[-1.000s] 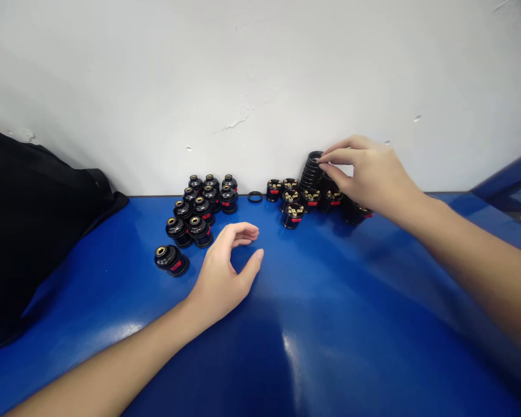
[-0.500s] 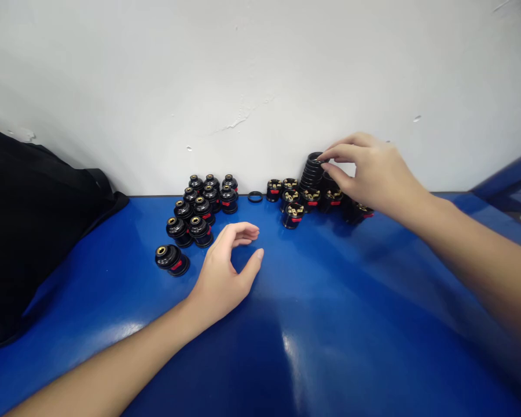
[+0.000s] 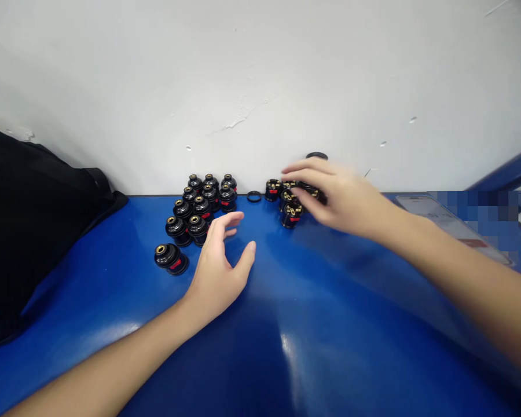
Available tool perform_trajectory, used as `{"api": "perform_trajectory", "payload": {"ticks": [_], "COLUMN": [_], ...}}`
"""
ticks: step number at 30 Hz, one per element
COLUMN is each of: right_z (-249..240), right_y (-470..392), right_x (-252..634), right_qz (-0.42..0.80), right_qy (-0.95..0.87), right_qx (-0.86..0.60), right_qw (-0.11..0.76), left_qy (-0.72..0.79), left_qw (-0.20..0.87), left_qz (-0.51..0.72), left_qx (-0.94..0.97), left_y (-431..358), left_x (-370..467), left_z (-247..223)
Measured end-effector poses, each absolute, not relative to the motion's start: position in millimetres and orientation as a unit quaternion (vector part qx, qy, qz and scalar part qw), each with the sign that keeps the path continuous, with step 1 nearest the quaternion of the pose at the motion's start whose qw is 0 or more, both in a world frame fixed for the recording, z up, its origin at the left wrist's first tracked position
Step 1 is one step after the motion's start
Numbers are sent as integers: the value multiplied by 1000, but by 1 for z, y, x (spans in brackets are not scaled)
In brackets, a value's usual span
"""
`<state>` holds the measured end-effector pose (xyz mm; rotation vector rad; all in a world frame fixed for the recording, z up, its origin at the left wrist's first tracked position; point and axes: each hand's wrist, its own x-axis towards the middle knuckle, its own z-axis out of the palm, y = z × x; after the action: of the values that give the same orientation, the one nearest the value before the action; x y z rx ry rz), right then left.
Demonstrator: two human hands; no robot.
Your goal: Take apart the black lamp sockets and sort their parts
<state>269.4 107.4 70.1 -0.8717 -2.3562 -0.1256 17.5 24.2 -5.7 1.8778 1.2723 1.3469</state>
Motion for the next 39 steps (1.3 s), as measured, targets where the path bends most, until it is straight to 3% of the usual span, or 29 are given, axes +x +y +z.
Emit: {"api": "perform_trajectory", "payload": {"ticks": [7, 16, 24, 39], "right_z": [51, 47, 60, 36], "right_y": [130, 160, 128, 18], "right_x": [216, 185, 205, 236], "right_qz": [-43, -41, 9, 176], "right_qy": [-946, -951, -944, -827], "right_qx": [-259, -224, -254, -377], "right_qw": [189, 207, 212, 379], "left_qy": [505, 542, 534, 496], "left_qw": [223, 208, 211, 271], "left_qz": [450, 392, 413, 418], "left_qx": [702, 714, 707, 711], "left_y": [24, 22, 23, 22], "left_x": [16, 15, 15, 13], "left_z": [-10, -17, -18, -18]}}
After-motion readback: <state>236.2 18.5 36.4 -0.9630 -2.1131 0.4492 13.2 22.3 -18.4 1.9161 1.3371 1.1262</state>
